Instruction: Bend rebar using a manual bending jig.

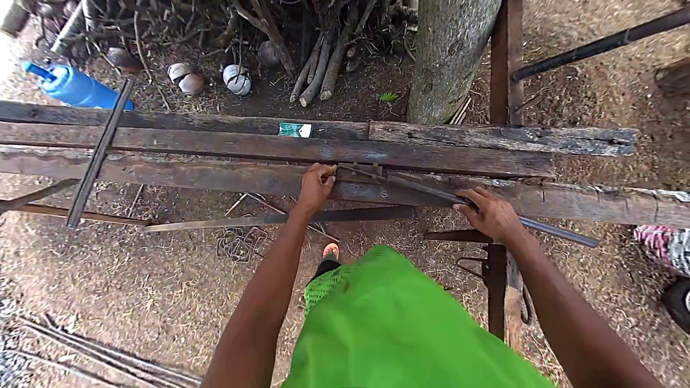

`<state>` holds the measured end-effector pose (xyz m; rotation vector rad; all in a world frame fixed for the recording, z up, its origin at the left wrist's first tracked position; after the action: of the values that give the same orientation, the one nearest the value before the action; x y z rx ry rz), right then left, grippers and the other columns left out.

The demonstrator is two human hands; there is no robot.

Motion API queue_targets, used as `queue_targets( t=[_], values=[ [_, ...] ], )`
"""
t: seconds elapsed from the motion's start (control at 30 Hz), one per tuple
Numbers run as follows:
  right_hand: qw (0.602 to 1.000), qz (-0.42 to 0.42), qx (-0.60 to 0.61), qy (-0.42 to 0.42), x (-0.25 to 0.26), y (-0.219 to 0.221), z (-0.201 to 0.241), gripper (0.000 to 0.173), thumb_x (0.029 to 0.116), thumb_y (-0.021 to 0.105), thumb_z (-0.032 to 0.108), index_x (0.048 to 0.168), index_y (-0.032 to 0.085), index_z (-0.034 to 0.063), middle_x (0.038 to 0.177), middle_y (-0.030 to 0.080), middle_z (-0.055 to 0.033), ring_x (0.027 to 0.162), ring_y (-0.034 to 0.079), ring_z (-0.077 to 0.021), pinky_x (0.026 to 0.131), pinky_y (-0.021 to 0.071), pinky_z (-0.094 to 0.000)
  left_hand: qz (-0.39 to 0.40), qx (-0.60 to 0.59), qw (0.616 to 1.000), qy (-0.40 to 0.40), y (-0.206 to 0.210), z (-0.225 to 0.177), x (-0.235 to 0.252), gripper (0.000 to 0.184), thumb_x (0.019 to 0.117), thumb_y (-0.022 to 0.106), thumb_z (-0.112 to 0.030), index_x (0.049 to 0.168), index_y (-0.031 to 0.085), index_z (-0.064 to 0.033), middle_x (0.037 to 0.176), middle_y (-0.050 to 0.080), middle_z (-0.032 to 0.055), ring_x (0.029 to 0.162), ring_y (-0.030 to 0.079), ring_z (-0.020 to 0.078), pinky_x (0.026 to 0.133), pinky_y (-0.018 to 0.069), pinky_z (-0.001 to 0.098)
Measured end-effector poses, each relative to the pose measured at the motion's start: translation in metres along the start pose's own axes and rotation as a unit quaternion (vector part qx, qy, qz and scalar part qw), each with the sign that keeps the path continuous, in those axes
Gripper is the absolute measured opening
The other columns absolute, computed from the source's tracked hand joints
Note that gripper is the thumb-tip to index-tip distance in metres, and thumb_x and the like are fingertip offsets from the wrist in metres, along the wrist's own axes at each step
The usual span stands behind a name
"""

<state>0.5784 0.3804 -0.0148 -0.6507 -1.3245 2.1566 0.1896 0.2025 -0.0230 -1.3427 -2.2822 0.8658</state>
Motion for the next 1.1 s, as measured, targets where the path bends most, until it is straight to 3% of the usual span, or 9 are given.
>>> queue_targets(
  t=[0.13, 0.27, 0.43, 0.5, 0.6, 0.8, 1.0, 1.1],
  values=[
    [1.000, -0.002, -0.010, -0.011, 0.005, 0.002, 0.011, 0.036, 0.1035, 0.060, 0.035, 0.129, 0.067, 0.0111, 0.116, 0.069, -0.0182, 0.093, 0.070, -0.0401, 0.076, 0.0546, -0.0643, 0.033, -0.027, 0.999, 0.011, 0.001, 0.002, 0.003, 0.030, 0.0981, 0.064, -0.007, 0.127, 0.069, -0.0015, 0.120, 0.066, 0.0169, 0.103, 0.069, 0.0228, 0.094, 0.0576, 0.0401],
    [1.000, -0.004, -0.023, -0.005, 0.004, 0.001, 0.011, 0.034, 0.1020, 0.062, 0.035, 0.127, 0.068, 0.0120, 0.116, 0.070, -0.0159, 0.092, 0.071, -0.0377, 0.074, 0.0557, -0.0625, -0.015, -0.030, 0.999, 0.034, 0.004, 0.003, 0.000, 0.029, 0.0980, 0.067, -0.013, 0.124, 0.069, -0.0004, 0.116, 0.066, 0.0175, 0.094, 0.069, 0.0220, 0.087, 0.0590, 0.0378],
    [0.999, -0.014, -0.020, 0.023, 0.007, -0.001, 0.009, 0.035, 0.0994, 0.066, 0.040, 0.120, 0.070, 0.0115, 0.111, 0.071, -0.0144, 0.092, 0.071, -0.0359, 0.076, 0.0557, -0.0629, -0.040, 0.010, 0.998, 0.040, 0.012, 0.002, -0.005, 0.043, 0.0977, 0.069, -0.022, 0.137, 0.064, -0.0036, 0.113, 0.062, 0.0198, 0.090, 0.066, 0.0255, 0.083, 0.0576, 0.0403],
    [0.999, -0.011, -0.033, 0.032, 0.008, 0.000, 0.010, 0.035, 0.0998, 0.066, 0.040, 0.118, 0.070, 0.0108, 0.106, 0.072, -0.0152, 0.089, 0.072, -0.0369, 0.074, 0.0553, -0.0632, -0.051, 0.029, 0.998, 0.038, 0.013, 0.001, -0.004, 0.041, 0.1001, 0.067, -0.025, 0.136, 0.065, -0.0047, 0.109, 0.060, 0.0188, 0.090, 0.064, 0.0264, 0.084, 0.0565, 0.0405],
    [0.995, 0.004, -0.090, 0.049, 0.006, 0.002, 0.014, 0.037, 0.1028, 0.059, 0.045, 0.116, 0.068, 0.0110, 0.090, 0.071, -0.0152, 0.078, 0.071, -0.0382, 0.066, 0.0540, -0.0615, -0.050, 0.043, 0.997, 0.047, 0.014, -0.001, -0.003, 0.038, 0.1019, 0.065, -0.024, 0.134, 0.066, -0.0028, 0.108, 0.059, 0.0189, 0.091, 0.063, 0.0279, 0.086, 0.0552, 0.0413],
    [0.987, 0.006, -0.159, 0.038, 0.001, 0.010, 0.019, 0.048, 0.1062, 0.042, 0.050, 0.109, 0.064, 0.0072, 0.082, 0.067, -0.0165, 0.070, 0.068, -0.0405, 0.056, 0.0504, -0.0588, 0.014, 0.028, 0.996, 0.079, 0.011, 0.004, 0.003, 0.039, 0.1007, 0.066, -0.019, 0.136, 0.065, -0.0026, 0.110, 0.060, 0.0193, 0.092, 0.065, 0.0277, 0.086, 0.0567, 0.0406],
    [0.983, 0.032, -0.157, 0.088, 0.007, 0.012, 0.019, 0.070, 0.1023, 0.035, 0.066, 0.105, 0.066, 0.0024, 0.084, 0.069, -0.0234, 0.080, 0.070, -0.0475, 0.066, 0.0515, -0.0652, 0.071, -0.011, 0.990, 0.121, 0.007, 0.003, 0.006, 0.047, 0.0954, 0.072, -0.014, 0.139, 0.062, -0.0004, 0.109, 0.060, 0.0197, 0.087, 0.064, 0.0255, 0.081, 0.0566, 0.0387],
    [0.981, 0.035, -0.164, 0.101, 0.007, 0.014, 0.017, 0.072, 0.1020, 0.034, 0.066, 0.106, 0.066, 0.0026, 0.086, 0.069, -0.0234, 0.083, 0.070, -0.0476, 0.068, 0.0516, -0.0655, 0.092, -0.010, 0.988, 0.120, 0.008, 0.005, 0.009, 0.049, 0.0953, 0.073, -0.015, 0.141, 0.060, -0.0018, 0.110, 0.059, 0.0185, 0.089, 0.064, 0.0249, 0.083, 0.0564, 0.0380]
  ],
)
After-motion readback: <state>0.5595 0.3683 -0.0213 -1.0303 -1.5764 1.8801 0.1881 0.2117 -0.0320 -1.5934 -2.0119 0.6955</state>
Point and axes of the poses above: each hand's wrist, its own x-axis towards the middle knuckle, its own y-axis out of the palm, z = x × y, the point moved 10 cm from there along x, towards the middle knuckle
